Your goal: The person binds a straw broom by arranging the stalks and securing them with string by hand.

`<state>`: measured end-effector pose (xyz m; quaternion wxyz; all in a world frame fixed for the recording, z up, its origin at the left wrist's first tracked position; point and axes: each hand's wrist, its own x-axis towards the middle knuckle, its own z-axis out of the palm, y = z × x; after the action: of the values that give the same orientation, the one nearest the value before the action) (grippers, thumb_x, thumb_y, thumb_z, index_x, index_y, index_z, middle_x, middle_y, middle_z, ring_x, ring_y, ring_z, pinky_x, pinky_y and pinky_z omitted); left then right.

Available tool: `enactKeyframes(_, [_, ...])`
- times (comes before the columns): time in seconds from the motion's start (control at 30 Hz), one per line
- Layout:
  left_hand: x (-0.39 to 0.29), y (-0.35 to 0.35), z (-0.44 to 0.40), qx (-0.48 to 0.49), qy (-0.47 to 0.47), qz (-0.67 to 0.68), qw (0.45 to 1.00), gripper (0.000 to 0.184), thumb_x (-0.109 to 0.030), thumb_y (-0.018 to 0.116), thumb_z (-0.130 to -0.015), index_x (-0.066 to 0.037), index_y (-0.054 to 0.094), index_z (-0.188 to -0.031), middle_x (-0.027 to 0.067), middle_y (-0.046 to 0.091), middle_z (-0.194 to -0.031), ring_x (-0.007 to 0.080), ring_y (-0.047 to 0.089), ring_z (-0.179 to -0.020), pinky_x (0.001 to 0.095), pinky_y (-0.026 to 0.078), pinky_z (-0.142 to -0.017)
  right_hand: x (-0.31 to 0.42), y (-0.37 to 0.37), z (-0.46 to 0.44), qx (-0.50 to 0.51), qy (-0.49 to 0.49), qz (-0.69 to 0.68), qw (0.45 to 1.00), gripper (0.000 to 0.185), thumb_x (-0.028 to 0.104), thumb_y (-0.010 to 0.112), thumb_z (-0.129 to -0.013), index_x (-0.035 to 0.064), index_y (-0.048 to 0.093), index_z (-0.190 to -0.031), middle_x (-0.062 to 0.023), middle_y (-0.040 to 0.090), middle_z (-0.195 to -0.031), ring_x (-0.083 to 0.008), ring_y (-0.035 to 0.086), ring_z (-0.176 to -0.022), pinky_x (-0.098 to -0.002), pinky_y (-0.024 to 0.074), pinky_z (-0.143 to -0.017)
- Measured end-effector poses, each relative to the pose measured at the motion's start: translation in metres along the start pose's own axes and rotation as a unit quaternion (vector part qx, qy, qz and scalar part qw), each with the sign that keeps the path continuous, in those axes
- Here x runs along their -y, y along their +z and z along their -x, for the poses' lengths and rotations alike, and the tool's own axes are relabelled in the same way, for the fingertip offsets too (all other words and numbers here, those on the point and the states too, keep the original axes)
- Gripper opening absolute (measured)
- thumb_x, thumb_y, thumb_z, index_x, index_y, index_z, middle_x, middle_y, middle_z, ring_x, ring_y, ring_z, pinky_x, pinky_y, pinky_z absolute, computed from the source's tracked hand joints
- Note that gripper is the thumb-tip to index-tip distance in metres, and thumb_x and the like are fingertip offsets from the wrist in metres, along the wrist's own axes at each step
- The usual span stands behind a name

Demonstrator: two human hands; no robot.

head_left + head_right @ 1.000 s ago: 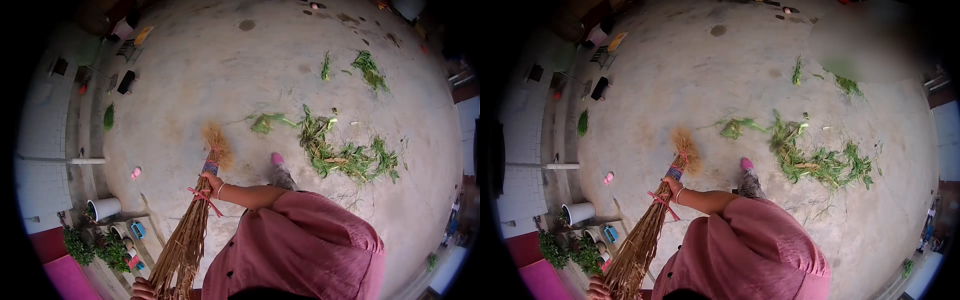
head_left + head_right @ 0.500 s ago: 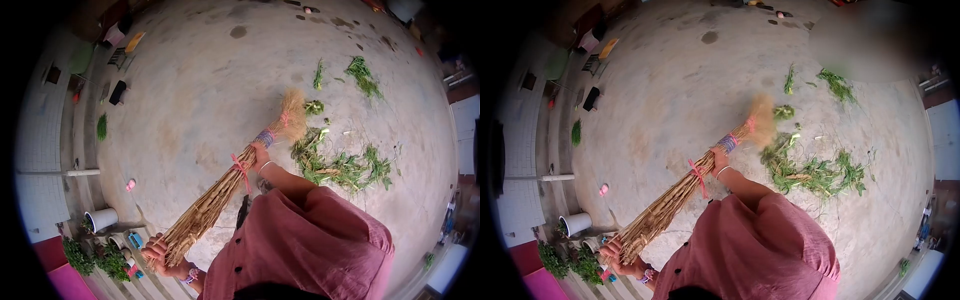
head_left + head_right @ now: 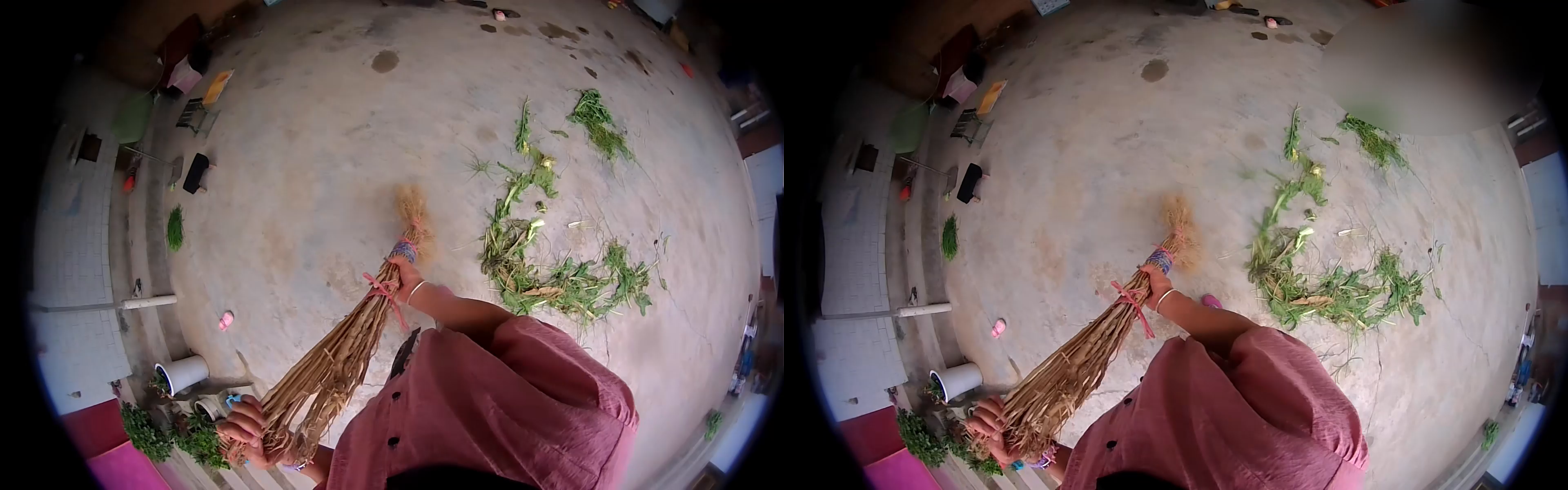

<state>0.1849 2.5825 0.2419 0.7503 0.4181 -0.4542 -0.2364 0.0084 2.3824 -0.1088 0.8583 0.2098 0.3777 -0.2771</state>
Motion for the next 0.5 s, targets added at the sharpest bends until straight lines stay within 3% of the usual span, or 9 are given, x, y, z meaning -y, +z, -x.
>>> enactKeyframes(0.03, [0.020,-0.006,-0.001,0.092,-0.012,0.030,0.995,0.022,-0.010,0.054,-0.068,-0.009,0.033,-0.076,0.0049,0.034,-0.069,0.0157,0.034,-0.067,0.0356,0.034,-0.069,0.030,-0.003,0.029,0.013,-0.023,0.011,1.000,0.030,0.024,0.057,-0.073,0.0010,0.047,-0.090,-0.0185,0.055,-0.087,-0.0369,0.058,-0.078,-0.0535,0.0460,-0.075])
enactKeyframes(0.07, [0.035,0.034,-0.014,0.079,-0.015,0.106,0.991,0.022,-0.009,0.055,-0.065,-0.011,0.034,-0.072,-0.0001,0.031,-0.061,0.0135,0.031,-0.061,0.0311,0.030,-0.064,0.057,-0.009,0.048,0.031,-0.057,0.020,0.998,0.031,0.025,0.056,-0.074,0.0021,0.046,-0.093,-0.0183,0.054,-0.088,-0.0366,0.059,-0.081,-0.0581,0.0443,-0.076])
enactKeyframes(0.1, [0.047,0.061,-0.019,0.009,-0.039,0.118,0.992,0.021,-0.003,0.055,-0.063,-0.012,0.037,-0.063,-0.0002,0.039,-0.052,0.0141,0.037,-0.053,0.0309,0.030,-0.059,0.083,-0.030,0.041,0.035,-0.094,-0.006,0.995,0.032,0.026,0.055,-0.075,0.0040,0.044,-0.095,-0.0175,0.053,-0.089,-0.0368,0.058,-0.086,-0.0640,0.0405,-0.079])
enactKeyframes(0.13, [0.059,0.070,-0.024,0.054,-0.071,0.111,0.990,0.020,-0.005,0.058,-0.062,-0.011,0.038,-0.063,0.0017,0.045,-0.054,0.0158,0.040,-0.054,0.0315,0.031,-0.059,0.113,-0.045,0.039,0.021,-0.113,-0.029,0.993,0.031,0.027,0.055,-0.075,0.0049,0.044,-0.095,-0.0172,0.053,-0.090,-0.0377,0.058,-0.088,-0.0669,0.0376,-0.079])
enactKeyframes(0.17, [0.072,0.084,-0.028,0.080,-0.090,0.121,0.985,0.021,-0.009,0.057,-0.063,-0.010,0.036,-0.064,0.0004,0.036,-0.056,0.0133,0.030,-0.056,0.0290,0.026,-0.058,0.137,-0.051,0.038,0.006,-0.134,-0.055,0.989,0.031,0.027,0.054,-0.076,0.0058,0.043,-0.095,-0.0169,0.052,-0.090,-0.0386,0.057,-0.091,-0.0698,0.0347,-0.080])
enactKeyframes(0.27, [0.098,0.109,-0.032,0.011,-0.101,0.153,0.983,0.021,-0.007,0.055,-0.060,-0.010,0.034,-0.062,0.0007,0.034,-0.055,0.0136,0.029,-0.056,0.0292,0.025,-0.058,0.169,-0.006,0.103,0.018,-0.176,-0.079,0.981,0.031,0.028,0.053,-0.076,0.0061,0.042,-0.095,-0.0171,0.052,-0.088,-0.0406,0.057,-0.088,-0.0712,0.0322,-0.081])
enactKeyframes(0.37, [0.101,0.103,-0.041,0.004,-0.092,0.176,0.980,0.022,-0.006,0.053,-0.058,-0.011,0.032,-0.062,-0.0002,0.031,-0.056,0.0131,0.028,-0.056,0.0292,0.024,-0.059,0.187,-0.008,0.075,0.032,-0.223,-0.042,0.973,0.031,0.028,0.053,-0.076,0.0064,0.042,-0.095,-0.0179,0.052,-0.088,-0.0410,0.056,-0.085,-0.0725,0.0315,-0.079])
enactKeyframes(0.47, [0.071,0.098,-0.059,-0.026,-0.046,0.138,0.989,0.023,-0.007,0.055,-0.058,-0.011,0.033,-0.063,-0.0009,0.032,-0.057,0.0127,0.028,-0.056,0.0296,0.025,-0.060,0.165,0.042,0.047,0.059,-0.180,-0.045,0.981,0.031,0.026,0.054,-0.076,0.0040,0.043,-0.095,-0.0185,0.052,-0.088,-0.0406,0.057,-0.084,-0.0661,0.0390,-0.079])
enactKeyframes(0.5, [0.049,0.081,-0.070,-0.131,-0.211,0.516,0.820,0.023,-0.009,0.056,-0.061,-0.012,0.034,-0.065,-0.0012,0.033,-0.056,0.0124,0.030,-0.056,0.0299,0.026,-0.060,0.152,0.064,0.038,0.083,-0.142,-0.037,0.986,0.031,0.025,0.054,-0.076,0.0032,0.043,-0.094,-0.0184,0.052,-0.087,-0.0401,0.057,-0.084,-0.0630,0.0416,-0.079])
